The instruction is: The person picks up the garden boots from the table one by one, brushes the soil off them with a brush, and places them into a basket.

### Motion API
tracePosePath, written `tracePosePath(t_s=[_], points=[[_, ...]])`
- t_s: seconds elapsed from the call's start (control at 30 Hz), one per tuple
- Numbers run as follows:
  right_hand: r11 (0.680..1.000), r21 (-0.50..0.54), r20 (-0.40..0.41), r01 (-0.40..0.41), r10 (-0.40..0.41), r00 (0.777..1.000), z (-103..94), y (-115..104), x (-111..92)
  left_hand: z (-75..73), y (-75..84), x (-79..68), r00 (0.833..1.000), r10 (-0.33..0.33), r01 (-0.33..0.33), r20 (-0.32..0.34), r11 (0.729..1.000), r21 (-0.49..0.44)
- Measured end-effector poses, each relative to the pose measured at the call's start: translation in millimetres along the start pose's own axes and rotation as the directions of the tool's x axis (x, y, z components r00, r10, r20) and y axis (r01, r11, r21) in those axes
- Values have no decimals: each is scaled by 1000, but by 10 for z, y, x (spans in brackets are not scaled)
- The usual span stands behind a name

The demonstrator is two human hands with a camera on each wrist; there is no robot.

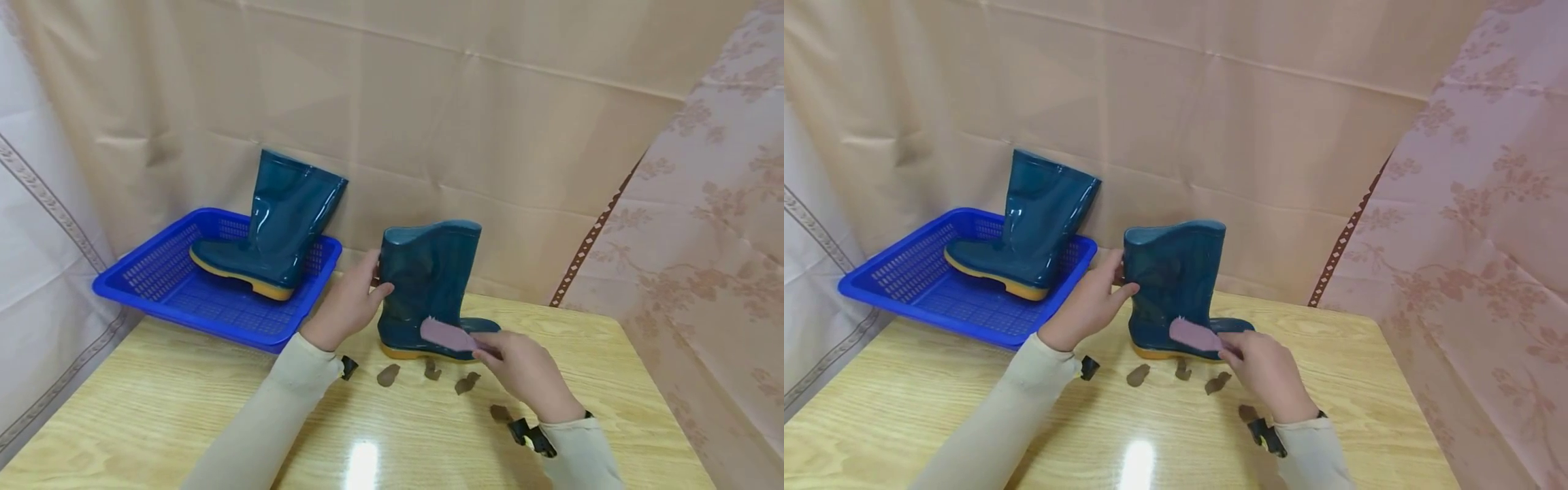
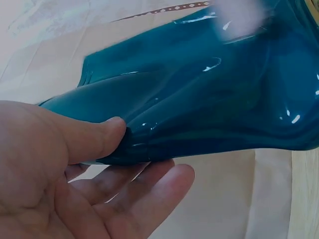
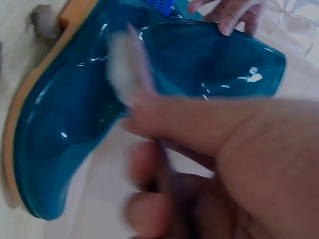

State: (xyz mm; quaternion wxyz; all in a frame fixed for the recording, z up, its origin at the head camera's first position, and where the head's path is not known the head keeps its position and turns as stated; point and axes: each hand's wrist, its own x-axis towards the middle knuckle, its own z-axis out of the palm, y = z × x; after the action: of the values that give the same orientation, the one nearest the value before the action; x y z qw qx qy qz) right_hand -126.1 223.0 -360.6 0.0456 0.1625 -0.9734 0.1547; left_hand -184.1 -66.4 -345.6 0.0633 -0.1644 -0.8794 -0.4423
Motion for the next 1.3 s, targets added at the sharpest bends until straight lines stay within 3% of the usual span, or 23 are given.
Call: tracePosePath(t_s=[0.1, 0.17, 0.33, 0.53, 0.77, 0.9, 1.07, 1.13, 1.3], points=[[1000, 13, 145, -20, 18, 989, 26, -5, 10, -13, 16, -12, 1000, -28, 28, 7, 999, 27], [1000, 21, 151, -15, 12, 988, 27, -15, 13, -14, 20, -12, 999, -51, 51, 6, 998, 24], [1000, 2, -13, 30, -30, 999, -18, -38, -9, 5, 21, -4, 995, -103, 103, 3, 995, -3], [999, 14, -233, 45, -40, 972, -82, -29, -34, 44, 25, 5, 993, -116, 116, 6, 991, -61], [995, 95, -315, 0, 30, 949, -147, -11, -60, 82, -13, 7, 995, -93, 95, 20, 988, -126], [992, 122, -383, -15, 61, 922, -218, 14, -113, 166, -29, 8, 995, -86, 77, -41, 978, -194], [988, 149, -463, -42, 108, 880, -284, 26, -153, 260, -12, 33, 981, -104, 42, -161, 936, -350], [988, 152, -490, -43, 113, 864, -307, 37, -158, 258, 23, 60, 972, -90, 7, -218, 935, -355], [986, 159, -520, -57, 133, 843, -389, 74, -169, 181, 138, 148, 933, -38, -58, -357, 965, -255]])
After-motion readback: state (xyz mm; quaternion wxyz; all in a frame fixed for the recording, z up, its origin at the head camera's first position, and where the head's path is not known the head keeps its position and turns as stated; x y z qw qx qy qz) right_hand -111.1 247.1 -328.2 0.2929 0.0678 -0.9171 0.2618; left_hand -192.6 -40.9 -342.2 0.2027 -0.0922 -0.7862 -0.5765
